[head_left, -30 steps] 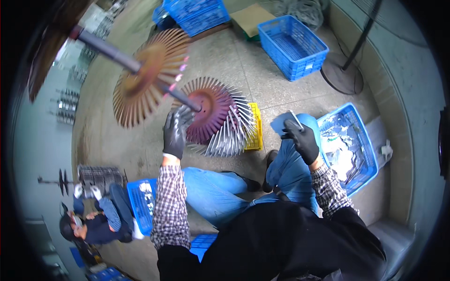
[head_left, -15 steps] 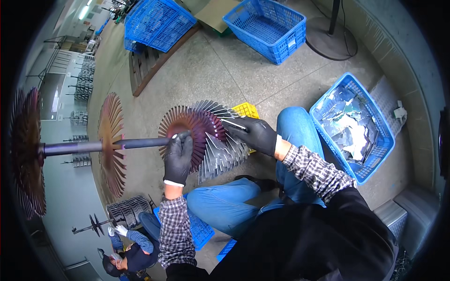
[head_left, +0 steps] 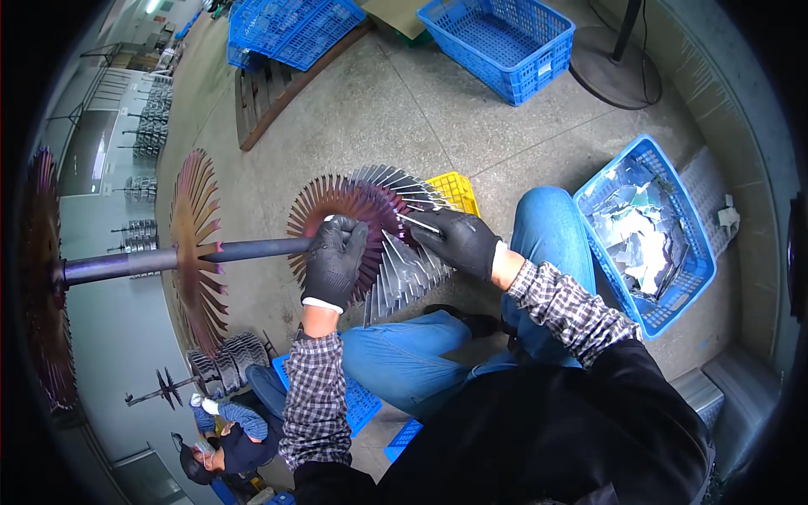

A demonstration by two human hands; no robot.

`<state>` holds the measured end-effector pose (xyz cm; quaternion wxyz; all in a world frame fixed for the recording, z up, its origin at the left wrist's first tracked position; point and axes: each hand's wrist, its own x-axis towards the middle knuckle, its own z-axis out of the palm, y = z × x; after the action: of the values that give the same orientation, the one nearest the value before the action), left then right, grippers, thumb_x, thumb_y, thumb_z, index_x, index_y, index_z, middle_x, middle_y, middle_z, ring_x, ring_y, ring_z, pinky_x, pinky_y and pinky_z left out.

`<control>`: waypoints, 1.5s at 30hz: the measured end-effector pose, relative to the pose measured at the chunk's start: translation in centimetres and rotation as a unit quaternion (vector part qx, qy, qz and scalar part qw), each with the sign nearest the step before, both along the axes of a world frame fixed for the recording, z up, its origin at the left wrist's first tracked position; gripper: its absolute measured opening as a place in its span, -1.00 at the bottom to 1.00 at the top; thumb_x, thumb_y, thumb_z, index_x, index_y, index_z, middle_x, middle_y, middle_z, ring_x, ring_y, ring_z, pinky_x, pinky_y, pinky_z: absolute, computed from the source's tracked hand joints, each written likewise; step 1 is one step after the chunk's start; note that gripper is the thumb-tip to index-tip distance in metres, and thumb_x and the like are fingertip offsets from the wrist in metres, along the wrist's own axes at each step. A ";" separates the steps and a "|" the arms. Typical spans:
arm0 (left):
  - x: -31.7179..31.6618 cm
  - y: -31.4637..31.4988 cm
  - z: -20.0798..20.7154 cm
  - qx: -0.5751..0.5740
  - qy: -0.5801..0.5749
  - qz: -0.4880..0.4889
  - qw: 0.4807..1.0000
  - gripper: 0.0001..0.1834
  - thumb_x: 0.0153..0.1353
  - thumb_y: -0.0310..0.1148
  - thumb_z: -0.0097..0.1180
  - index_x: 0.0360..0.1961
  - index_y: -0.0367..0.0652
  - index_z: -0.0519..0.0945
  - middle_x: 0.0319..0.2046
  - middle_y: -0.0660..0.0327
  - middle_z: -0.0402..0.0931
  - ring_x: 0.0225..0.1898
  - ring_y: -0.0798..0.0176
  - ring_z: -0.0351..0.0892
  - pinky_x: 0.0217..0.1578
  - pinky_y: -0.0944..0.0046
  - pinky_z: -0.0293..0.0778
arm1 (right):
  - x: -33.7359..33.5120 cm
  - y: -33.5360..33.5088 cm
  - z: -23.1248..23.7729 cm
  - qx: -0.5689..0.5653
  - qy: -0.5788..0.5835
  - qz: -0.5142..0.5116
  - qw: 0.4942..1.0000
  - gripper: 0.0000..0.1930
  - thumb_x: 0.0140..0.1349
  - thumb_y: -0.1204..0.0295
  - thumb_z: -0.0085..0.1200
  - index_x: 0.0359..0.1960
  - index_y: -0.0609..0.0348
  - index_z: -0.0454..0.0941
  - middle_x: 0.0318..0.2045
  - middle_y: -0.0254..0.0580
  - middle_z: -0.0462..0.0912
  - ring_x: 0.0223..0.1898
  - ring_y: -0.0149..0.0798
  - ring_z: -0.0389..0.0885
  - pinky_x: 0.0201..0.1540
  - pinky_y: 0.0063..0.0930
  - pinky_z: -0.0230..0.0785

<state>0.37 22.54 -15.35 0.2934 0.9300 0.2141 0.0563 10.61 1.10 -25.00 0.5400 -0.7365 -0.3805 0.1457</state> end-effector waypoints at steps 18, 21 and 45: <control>1.1 0.7 -0.7 -0.066 0.032 0.018 0.997 -0.80 0.31 -0.33 0.27 -0.32 -0.22 0.53 -0.53 0.22 0.53 -0.54 0.33 0.46 -0.46 0.29 0.43 | -0.2 1.4 0.5 -0.048 -0.113 0.036 0.992 -0.65 0.40 0.28 0.06 0.16 0.08 0.58 -0.24 0.02 0.72 -0.29 0.06 0.69 -0.23 -0.17 0.52; 1.5 1.0 -1.1 -0.056 0.047 0.017 0.997 -0.77 0.28 -0.33 0.30 -0.35 -0.23 0.53 -0.53 0.16 0.56 -0.56 0.25 0.50 -0.46 0.24 0.47 | 0.1 1.5 0.5 -0.035 -0.138 0.036 0.989 -0.67 0.40 0.28 0.04 0.13 0.07 0.58 -0.32 0.05 0.70 -0.32 0.10 0.67 -0.26 -0.12 0.50; 1.8 0.9 -2.7 0.074 -0.009 -0.031 0.997 -0.71 0.28 -0.19 0.25 -0.39 -0.17 0.49 -0.53 0.10 0.55 -0.47 -0.03 0.56 -0.30 0.04 0.51 | 1.5 1.2 3.0 -0.126 -0.235 0.139 0.954 -0.54 0.42 0.28 0.01 0.32 0.10 0.41 -0.26 0.09 0.71 -0.31 0.10 0.68 -0.26 -0.14 0.51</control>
<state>2.19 23.44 -18.01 0.2277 0.9548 0.1773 0.0712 12.12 2.30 -22.01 0.3127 -0.7520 -0.5734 0.0889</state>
